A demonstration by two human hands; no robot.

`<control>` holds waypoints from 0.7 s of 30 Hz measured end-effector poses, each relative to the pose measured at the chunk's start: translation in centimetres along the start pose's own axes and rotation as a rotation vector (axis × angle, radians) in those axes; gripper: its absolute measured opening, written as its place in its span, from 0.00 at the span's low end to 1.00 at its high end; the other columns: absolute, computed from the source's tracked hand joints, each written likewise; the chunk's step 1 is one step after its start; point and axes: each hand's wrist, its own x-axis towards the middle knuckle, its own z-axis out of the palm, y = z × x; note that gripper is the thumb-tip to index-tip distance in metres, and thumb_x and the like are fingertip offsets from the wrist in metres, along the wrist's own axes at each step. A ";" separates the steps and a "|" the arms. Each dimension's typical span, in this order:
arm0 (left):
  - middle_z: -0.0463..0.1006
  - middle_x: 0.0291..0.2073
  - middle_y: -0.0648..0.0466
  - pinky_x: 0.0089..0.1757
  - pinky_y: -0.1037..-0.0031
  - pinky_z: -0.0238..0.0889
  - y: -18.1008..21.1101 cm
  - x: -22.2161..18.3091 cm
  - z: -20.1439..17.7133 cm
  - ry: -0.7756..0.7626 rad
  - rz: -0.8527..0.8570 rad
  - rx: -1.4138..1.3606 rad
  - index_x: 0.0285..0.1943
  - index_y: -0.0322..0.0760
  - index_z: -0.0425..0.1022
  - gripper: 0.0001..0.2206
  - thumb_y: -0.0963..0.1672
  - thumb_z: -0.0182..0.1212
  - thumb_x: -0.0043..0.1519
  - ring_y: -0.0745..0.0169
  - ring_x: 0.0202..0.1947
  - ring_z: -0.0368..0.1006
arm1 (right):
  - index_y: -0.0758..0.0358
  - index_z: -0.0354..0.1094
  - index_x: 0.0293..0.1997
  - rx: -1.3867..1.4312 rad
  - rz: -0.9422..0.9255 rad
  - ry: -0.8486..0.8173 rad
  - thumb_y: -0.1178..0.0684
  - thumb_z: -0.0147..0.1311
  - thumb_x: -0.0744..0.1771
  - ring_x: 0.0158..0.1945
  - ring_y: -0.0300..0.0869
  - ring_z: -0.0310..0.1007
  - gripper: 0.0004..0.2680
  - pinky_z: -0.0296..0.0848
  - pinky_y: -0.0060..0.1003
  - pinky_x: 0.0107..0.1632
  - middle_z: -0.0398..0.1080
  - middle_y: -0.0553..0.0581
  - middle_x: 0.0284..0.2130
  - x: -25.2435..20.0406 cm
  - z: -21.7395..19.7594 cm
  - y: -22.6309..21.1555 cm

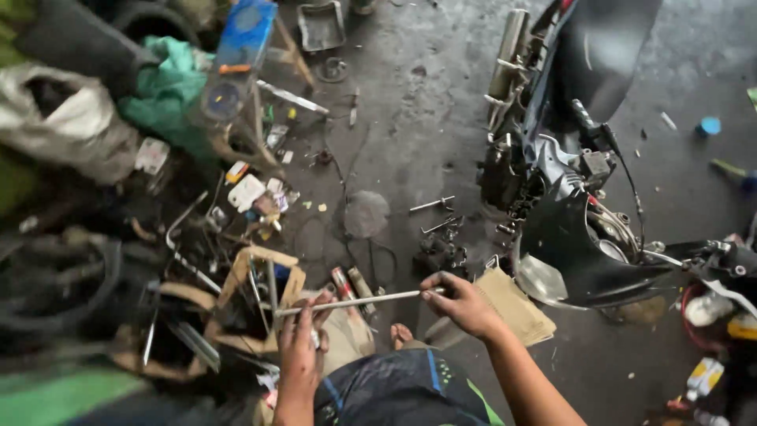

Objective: Repairing a motorcycle engine by disassembling components and using hand tools

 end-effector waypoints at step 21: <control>0.85 0.48 0.39 0.20 0.78 0.47 7.8 49.6 24.4 -0.919 -0.701 0.739 0.57 0.34 0.68 0.10 0.42 0.49 0.69 0.71 0.17 0.56 | 0.68 0.78 0.40 0.417 0.158 1.034 0.52 0.54 0.68 0.27 0.37 0.65 0.09 0.66 0.31 0.32 0.72 0.53 0.24 21.5 10.6 -6.6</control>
